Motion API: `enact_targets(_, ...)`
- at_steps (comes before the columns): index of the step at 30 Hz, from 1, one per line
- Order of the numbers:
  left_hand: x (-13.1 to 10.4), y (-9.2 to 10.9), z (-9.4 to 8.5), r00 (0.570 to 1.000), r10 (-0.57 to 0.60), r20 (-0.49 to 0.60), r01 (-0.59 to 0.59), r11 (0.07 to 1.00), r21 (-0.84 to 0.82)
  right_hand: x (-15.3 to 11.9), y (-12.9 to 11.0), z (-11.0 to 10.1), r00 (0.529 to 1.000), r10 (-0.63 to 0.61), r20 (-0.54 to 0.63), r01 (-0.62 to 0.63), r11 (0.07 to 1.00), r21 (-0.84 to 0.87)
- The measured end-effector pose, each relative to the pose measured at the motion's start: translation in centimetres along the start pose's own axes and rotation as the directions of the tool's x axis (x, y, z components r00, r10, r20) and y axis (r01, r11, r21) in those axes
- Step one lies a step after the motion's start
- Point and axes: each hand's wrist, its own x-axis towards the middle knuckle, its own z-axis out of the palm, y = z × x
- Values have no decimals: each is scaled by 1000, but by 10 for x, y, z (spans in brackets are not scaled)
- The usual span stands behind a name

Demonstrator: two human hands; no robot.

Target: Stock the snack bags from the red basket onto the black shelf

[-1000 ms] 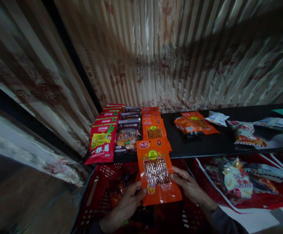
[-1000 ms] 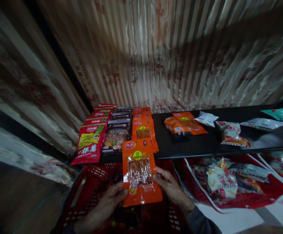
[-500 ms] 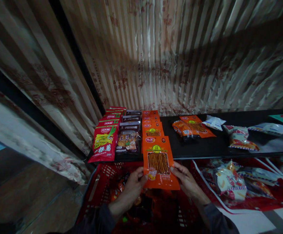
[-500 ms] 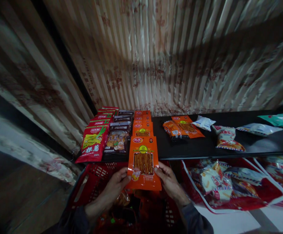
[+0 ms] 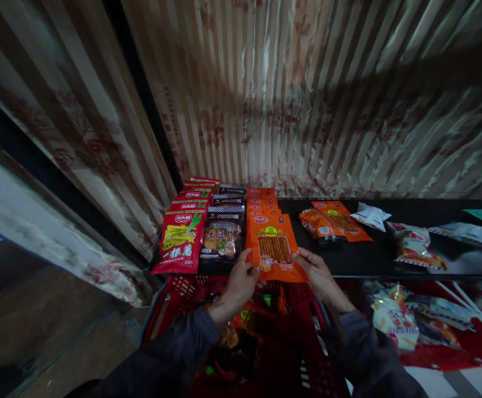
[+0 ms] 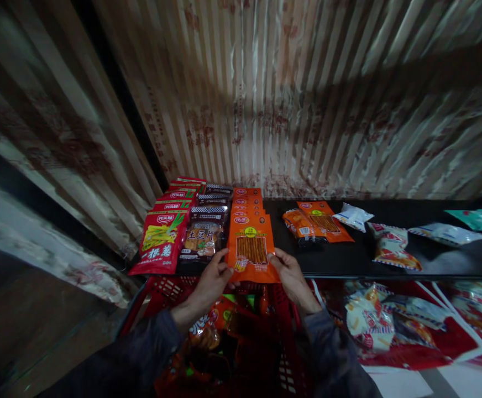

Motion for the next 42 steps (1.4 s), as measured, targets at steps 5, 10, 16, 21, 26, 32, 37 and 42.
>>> enact_targets(5, 21, 4, 4, 996, 63, -68, -54, 990, 127, 18, -5, 3, 1000, -23, -18, 22, 996, -90)
enact_targets(10, 28, 6, 5, 998, 38, -45, -26, 971, 236, 36, 7, 0, 990, -133, -38, 121, 964, -236)
enact_targets(16, 32, -5, -2, 999, 13, -46, 8, 904, 428, 49, 21, -12, 963, -268, -11, 213, 791, -574)
enact_targets(21, 34, -4, -6, 987, 162, 14, -122, 685, 719, 48, 21, -12, 922, -387, -26, 198, 527, -827)
enact_targets(26, 24, 14, -5, 963, 232, 134, -205, 316, 926, 45, 18, -6, 915, -401, -38, 165, 460, -872)
enact_targets(32, 23, 24, 15, 911, 330, 247, -283, 63, 957, 44, 16, -2, 923, -382, -47, 125, 414, -902)
enact_targets(37, 51, 20, 36, 893, 386, 229, -297, 127, 946, 42, 13, 4, 938, -342, -61, 78, 379, -922)
enact_targets(42, 68, 10, 40, 933, 326, 155, -215, 158, 964, 40, 5, 2, 949, -309, -60, 7, 212, -977)
